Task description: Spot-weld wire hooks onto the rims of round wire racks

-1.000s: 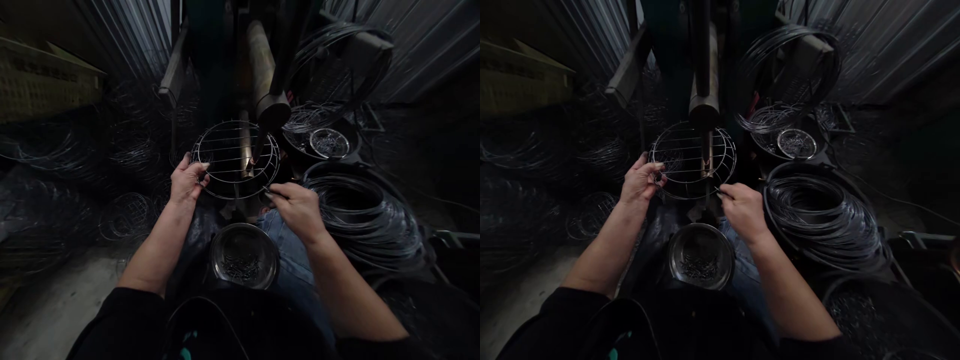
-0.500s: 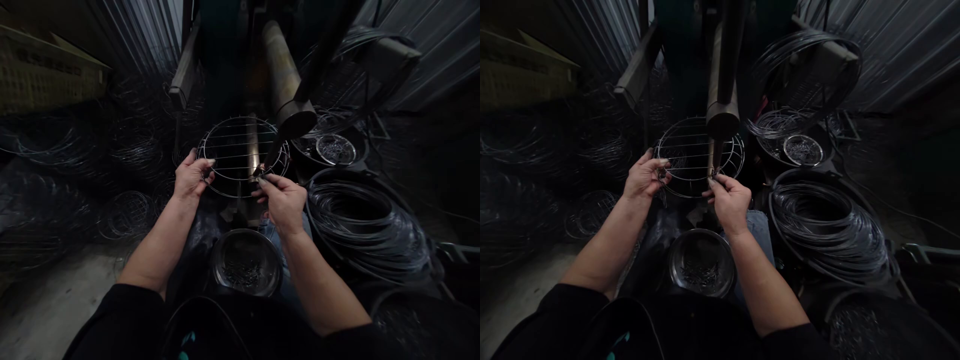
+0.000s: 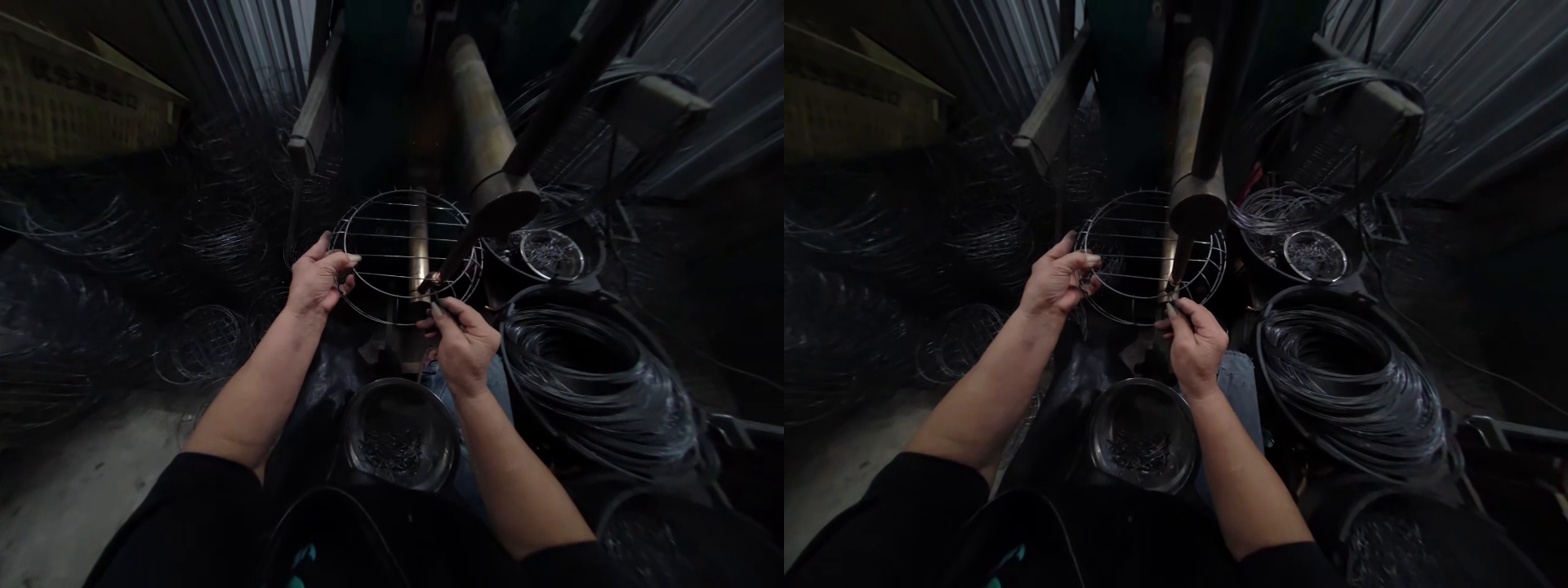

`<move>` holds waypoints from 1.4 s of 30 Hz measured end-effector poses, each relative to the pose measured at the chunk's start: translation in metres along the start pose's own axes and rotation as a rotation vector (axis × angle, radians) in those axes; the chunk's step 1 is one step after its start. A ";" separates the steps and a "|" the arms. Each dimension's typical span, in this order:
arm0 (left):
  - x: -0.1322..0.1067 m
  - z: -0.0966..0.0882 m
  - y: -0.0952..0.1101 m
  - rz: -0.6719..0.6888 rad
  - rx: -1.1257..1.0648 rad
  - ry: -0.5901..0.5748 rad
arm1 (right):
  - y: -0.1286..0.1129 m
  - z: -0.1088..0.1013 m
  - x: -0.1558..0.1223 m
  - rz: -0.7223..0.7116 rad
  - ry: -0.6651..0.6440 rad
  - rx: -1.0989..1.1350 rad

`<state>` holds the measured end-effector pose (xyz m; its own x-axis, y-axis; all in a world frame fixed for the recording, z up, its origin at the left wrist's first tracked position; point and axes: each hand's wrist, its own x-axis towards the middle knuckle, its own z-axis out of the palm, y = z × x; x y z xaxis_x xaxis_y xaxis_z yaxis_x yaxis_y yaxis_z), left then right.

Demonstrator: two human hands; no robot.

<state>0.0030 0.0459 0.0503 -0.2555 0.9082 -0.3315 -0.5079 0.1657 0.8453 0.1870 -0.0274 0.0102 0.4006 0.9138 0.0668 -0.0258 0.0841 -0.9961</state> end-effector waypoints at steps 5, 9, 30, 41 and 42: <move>0.004 0.001 0.000 -0.009 -0.005 0.014 | -0.002 0.003 0.002 -0.005 0.026 -0.003; 0.009 0.003 -0.001 -0.036 0.010 0.035 | -0.007 0.004 0.005 0.020 0.015 -0.010; 0.020 0.014 -0.001 -0.113 0.038 0.086 | -0.004 -0.005 0.007 0.093 -0.063 -0.031; 0.021 0.017 0.000 -0.098 0.116 0.070 | 0.008 0.000 0.015 0.031 -0.044 0.143; 0.022 0.016 0.000 -0.099 0.127 0.068 | 0.010 0.000 0.018 0.023 -0.053 0.149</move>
<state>0.0109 0.0718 0.0503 -0.2663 0.8577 -0.4398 -0.4265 0.3043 0.8518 0.1934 -0.0103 0.0017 0.3496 0.9355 0.0507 -0.1713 0.1170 -0.9782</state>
